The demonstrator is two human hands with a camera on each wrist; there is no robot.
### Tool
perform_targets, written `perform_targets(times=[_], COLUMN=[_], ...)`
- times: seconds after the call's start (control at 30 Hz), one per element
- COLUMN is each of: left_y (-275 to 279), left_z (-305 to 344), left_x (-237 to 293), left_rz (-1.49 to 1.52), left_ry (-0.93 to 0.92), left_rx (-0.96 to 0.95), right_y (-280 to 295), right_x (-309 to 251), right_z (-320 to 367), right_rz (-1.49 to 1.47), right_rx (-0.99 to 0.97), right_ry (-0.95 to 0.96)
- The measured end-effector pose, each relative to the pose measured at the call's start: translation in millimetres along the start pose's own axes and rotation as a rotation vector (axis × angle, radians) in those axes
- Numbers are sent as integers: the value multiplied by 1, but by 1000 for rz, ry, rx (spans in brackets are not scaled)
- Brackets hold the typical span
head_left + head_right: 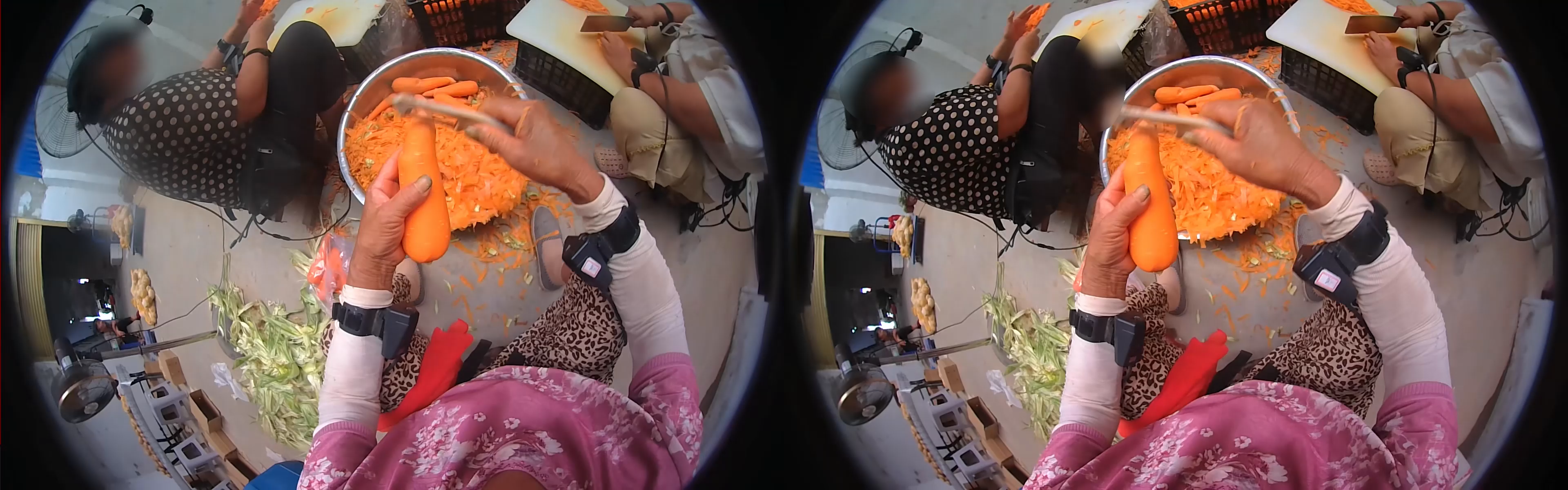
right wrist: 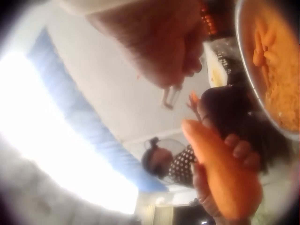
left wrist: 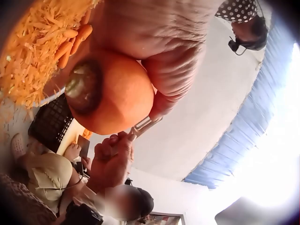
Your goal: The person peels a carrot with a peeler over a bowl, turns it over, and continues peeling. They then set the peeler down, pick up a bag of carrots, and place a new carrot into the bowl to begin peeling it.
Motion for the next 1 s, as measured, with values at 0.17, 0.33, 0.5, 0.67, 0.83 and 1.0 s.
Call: perform_targets(times=[0.17, 0.33, 0.5, 0.67, 0.83, 1.0], left_y=[4, 1, -4, -3, 0, 2], left_z=[4, 1, -4, -6, -7, -5], left_x=[0, 1, -2, -2, -6, -6], left_rz=[56, 96, -290, -569, -735, -1123], left_ry=[40, 34, -120, -142, -158, -439], left_rx=[-71, -43, -34, -62, -68, -74], right_y=[-12, 4, -2, 6, -6, 2], right_x=[22, 31, 23, 14, 30, 6], right_z=[-14, -21, -16, -14, -19, -11], right_rz=[47, 18, -279, -536, -229, -152], right_rx=[212, 152, 26, -178, -246, -75], right_ry=[114, -129, -202, -292, -218, -138])
Point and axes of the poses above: each hand's wrist, its own z-axis away from the middle knuckle, its own y-axis out of the back of the hand, x = y × z, the point moved 2 cm from there along -z, towards the middle knuckle, and after that the axes turned 14 degrees about -y, right-handed, at the moved point
